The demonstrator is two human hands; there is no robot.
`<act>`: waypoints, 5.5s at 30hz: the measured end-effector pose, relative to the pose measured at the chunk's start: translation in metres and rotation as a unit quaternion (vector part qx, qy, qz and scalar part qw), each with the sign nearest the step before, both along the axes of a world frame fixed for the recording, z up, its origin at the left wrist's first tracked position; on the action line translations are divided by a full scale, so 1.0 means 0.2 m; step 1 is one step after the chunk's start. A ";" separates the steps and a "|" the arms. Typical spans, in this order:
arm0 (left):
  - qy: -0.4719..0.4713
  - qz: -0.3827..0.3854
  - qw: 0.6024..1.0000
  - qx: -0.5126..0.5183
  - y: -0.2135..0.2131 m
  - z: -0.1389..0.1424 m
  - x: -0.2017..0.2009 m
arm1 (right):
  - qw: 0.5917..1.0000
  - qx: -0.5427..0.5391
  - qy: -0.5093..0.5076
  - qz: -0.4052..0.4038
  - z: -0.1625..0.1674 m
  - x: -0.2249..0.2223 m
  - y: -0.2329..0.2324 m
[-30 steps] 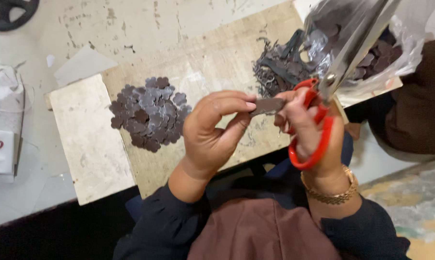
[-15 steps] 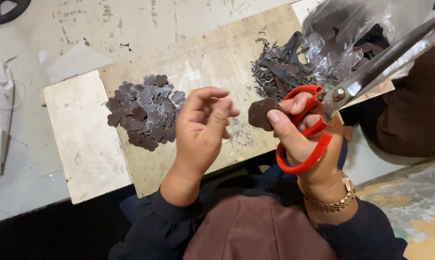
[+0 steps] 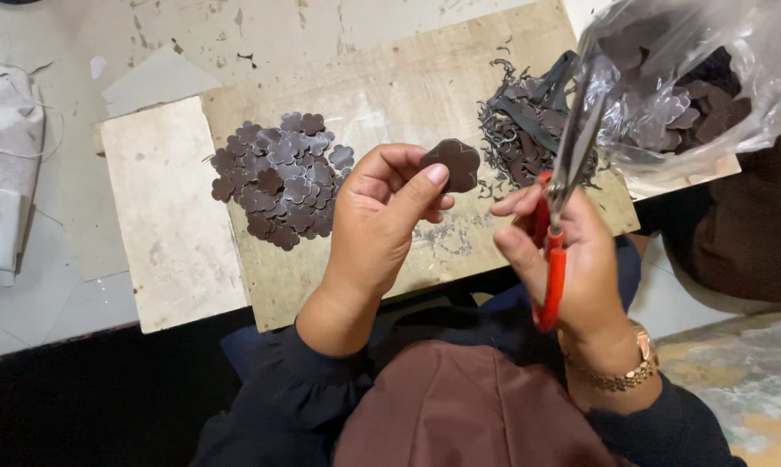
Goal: The person uses red-handled scissors to trim the edges of dark brown flower-shaped pieces. They hold each piece in the left hand and cut with the right, then place the finished pieces into a growing pile on the table.
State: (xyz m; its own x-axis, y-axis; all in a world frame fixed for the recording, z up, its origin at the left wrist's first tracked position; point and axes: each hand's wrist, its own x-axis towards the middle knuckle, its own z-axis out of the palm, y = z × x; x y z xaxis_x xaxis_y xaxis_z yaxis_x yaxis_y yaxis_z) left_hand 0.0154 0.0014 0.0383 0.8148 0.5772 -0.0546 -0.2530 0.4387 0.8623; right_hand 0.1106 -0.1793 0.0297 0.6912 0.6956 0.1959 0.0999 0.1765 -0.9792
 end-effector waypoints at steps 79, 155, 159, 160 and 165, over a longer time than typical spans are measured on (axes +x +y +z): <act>0.022 0.083 0.995 0.047 -0.11 -0.16 0.08 | 0.984 -0.082 0.111 0.116 -0.24 -0.13 0.09; 0.013 -0.034 0.999 -0.021 -0.01 -0.15 0.04 | 0.972 -0.095 0.086 0.198 -0.19 -0.05 0.05; 0.028 -0.074 0.997 -0.007 -0.01 -0.14 0.02 | 0.975 -0.082 0.086 0.187 -0.18 -0.07 0.04; 0.027 -0.067 0.997 -0.010 -0.01 -0.14 0.02 | 0.975 -0.074 0.084 0.192 -0.18 -0.06 0.04; 0.023 -0.060 0.996 -0.060 -0.03 -0.13 0.02 | 0.970 -0.073 0.082 0.218 -0.18 -0.04 0.02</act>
State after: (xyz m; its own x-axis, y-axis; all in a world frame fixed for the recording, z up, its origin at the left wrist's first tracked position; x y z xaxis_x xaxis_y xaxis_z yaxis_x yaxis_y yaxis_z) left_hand 0.0197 -0.0044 0.0117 0.8723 0.4633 -0.1564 -0.1543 0.5643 0.8110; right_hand 0.1023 -0.1748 -0.0066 0.3382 0.9410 -0.0148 -0.1132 0.0251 -0.9933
